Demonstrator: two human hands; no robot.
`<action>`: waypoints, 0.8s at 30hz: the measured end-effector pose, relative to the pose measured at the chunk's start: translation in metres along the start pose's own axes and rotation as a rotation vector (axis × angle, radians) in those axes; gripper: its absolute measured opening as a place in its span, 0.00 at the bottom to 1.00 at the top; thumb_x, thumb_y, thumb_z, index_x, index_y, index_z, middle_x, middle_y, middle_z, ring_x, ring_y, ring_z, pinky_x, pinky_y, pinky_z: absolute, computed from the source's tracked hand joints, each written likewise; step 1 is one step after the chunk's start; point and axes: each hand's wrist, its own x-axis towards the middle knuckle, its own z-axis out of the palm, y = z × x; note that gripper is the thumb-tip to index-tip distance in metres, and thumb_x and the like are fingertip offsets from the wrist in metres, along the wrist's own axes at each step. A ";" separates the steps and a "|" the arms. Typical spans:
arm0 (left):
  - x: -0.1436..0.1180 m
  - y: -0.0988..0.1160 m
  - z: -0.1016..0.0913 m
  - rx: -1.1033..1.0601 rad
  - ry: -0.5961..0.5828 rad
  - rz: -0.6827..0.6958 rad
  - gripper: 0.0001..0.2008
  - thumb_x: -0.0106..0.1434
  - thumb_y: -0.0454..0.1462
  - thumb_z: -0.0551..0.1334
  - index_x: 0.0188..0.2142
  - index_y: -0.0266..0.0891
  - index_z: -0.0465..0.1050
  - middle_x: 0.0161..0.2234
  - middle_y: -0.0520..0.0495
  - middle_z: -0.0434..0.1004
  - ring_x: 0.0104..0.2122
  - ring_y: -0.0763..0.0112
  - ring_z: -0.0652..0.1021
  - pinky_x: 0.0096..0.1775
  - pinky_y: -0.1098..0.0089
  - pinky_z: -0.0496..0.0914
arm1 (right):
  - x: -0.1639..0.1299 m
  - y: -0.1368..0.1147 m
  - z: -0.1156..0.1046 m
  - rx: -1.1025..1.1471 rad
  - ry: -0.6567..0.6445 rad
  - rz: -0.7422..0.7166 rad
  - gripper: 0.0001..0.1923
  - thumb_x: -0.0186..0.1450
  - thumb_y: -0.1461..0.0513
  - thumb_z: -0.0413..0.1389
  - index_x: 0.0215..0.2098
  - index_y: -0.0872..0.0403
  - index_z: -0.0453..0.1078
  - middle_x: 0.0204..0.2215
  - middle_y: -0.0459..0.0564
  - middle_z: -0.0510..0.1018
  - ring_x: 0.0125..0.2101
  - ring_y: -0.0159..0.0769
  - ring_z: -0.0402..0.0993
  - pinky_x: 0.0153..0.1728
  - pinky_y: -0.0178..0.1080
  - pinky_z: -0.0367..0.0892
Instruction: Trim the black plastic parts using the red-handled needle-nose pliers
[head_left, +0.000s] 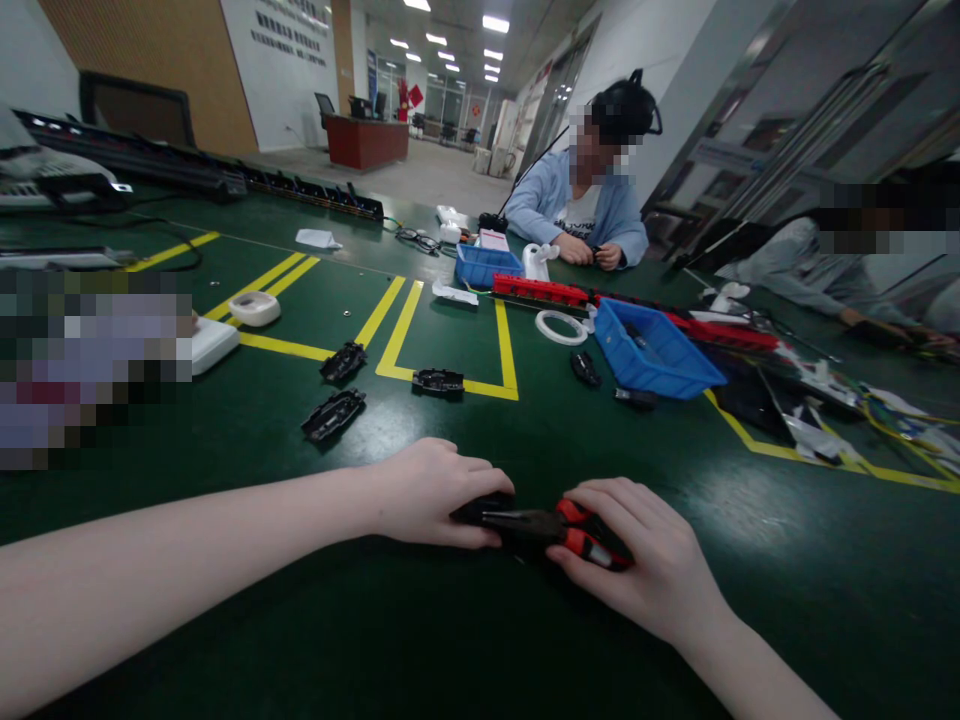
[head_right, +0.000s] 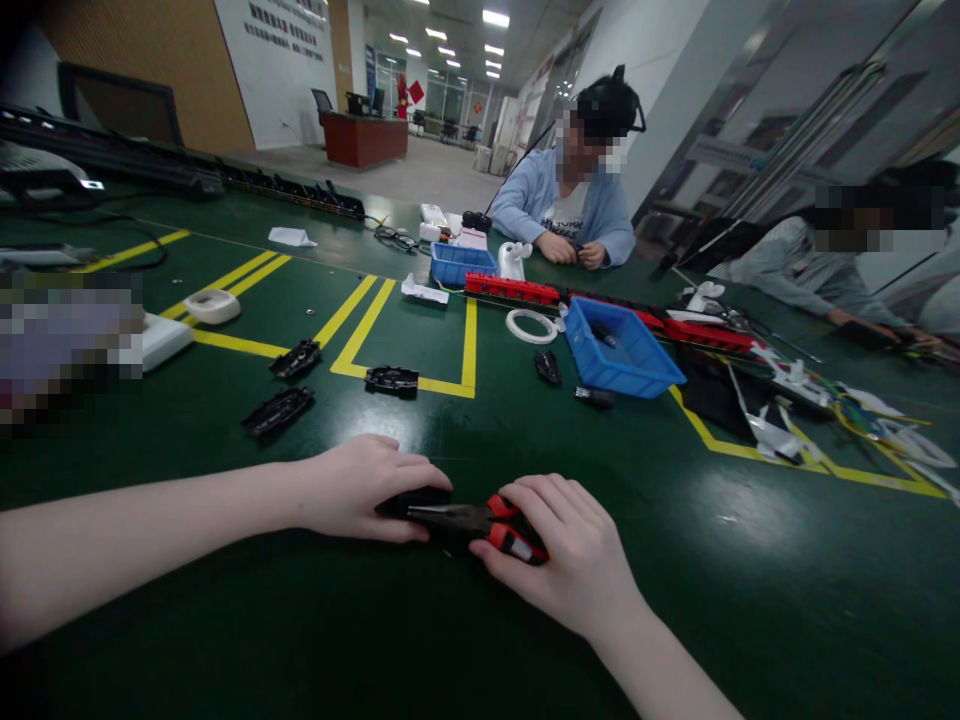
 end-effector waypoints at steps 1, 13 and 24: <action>0.000 0.000 0.000 -0.001 -0.002 0.000 0.19 0.65 0.46 0.63 0.51 0.41 0.67 0.45 0.48 0.78 0.31 0.68 0.78 0.35 0.68 0.68 | 0.001 0.000 0.000 -0.001 0.000 0.001 0.16 0.62 0.54 0.60 0.42 0.55 0.70 0.35 0.54 0.79 0.33 0.38 0.75 0.30 0.40 0.70; 0.001 0.001 -0.001 0.006 -0.010 0.003 0.20 0.65 0.47 0.62 0.51 0.41 0.67 0.44 0.48 0.78 0.31 0.68 0.78 0.34 0.68 0.68 | 0.000 0.000 0.000 -0.011 -0.017 0.014 0.15 0.63 0.53 0.59 0.41 0.54 0.70 0.34 0.53 0.79 0.33 0.39 0.75 0.31 0.40 0.70; 0.000 0.001 0.000 -0.003 -0.003 0.003 0.19 0.66 0.46 0.62 0.52 0.40 0.67 0.44 0.48 0.79 0.32 0.68 0.78 0.35 0.68 0.68 | -0.001 0.003 -0.003 -0.039 -0.007 -0.010 0.15 0.62 0.54 0.60 0.42 0.54 0.69 0.35 0.53 0.79 0.34 0.38 0.75 0.31 0.40 0.70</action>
